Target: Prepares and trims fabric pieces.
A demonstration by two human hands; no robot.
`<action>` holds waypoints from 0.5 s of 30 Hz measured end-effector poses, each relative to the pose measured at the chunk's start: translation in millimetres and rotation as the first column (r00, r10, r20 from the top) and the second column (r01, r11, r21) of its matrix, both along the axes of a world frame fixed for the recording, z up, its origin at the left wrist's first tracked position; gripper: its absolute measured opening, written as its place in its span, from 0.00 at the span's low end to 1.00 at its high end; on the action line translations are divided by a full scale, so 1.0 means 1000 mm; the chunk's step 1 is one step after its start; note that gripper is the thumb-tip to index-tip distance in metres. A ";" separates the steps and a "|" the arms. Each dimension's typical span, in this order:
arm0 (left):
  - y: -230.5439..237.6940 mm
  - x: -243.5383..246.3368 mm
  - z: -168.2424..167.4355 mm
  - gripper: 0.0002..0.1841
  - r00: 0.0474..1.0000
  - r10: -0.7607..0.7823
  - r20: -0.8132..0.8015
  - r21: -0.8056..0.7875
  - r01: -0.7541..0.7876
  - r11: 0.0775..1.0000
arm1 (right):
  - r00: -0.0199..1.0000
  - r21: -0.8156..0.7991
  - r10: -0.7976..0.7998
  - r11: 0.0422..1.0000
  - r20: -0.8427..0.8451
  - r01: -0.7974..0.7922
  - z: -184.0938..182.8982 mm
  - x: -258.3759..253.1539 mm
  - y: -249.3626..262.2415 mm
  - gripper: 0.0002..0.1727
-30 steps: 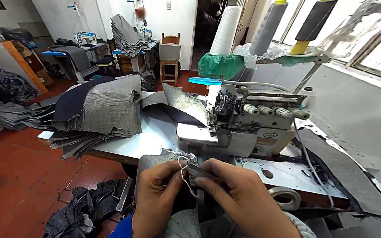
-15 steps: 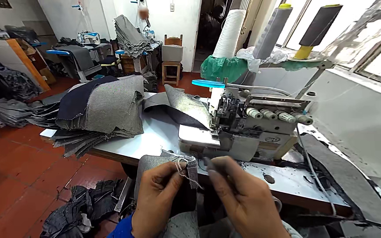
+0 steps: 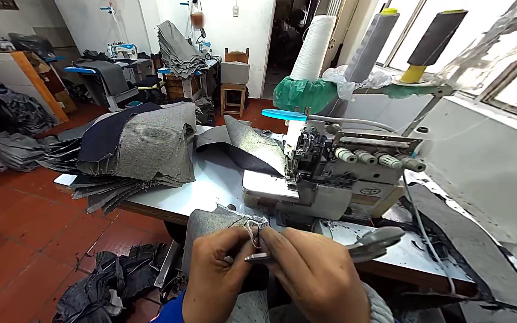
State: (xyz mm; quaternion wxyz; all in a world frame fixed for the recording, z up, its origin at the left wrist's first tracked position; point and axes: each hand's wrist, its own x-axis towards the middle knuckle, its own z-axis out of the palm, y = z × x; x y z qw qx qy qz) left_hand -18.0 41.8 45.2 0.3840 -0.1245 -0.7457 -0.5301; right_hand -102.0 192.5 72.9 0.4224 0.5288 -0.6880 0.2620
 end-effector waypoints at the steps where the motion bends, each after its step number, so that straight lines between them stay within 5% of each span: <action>1: 0.000 0.000 0.000 0.08 1.000 0.011 -0.004 -0.022 -0.012 1.000 | 1.000 0.002 -0.007 1.000 -0.003 0.007 0.000 -0.001 -0.001 0.15; 6: 0.000 0.001 0.004 0.07 0.995 -0.083 0.062 0.093 0.077 0.993 | 0.918 -0.193 0.151 0.978 0.366 -0.083 -0.007 -0.005 -0.003 0.10; 9: -0.001 0.001 0.005 0.07 0.982 -0.159 0.101 0.207 0.136 0.969 | 0.694 -0.387 0.359 0.914 0.624 -0.125 -0.010 -0.006 -0.003 0.04; 13: -0.007 0.002 0.005 0.07 0.972 -0.207 0.107 0.293 0.168 0.941 | 0.413 -0.559 0.549 0.822 0.727 -0.107 -0.010 -0.011 0.005 0.05; 15: -0.010 0.004 0.005 0.08 0.971 -0.215 0.109 0.322 0.170 0.931 | 0.491 -0.529 0.506 0.842 0.710 -0.102 -0.013 -0.012 0.008 0.04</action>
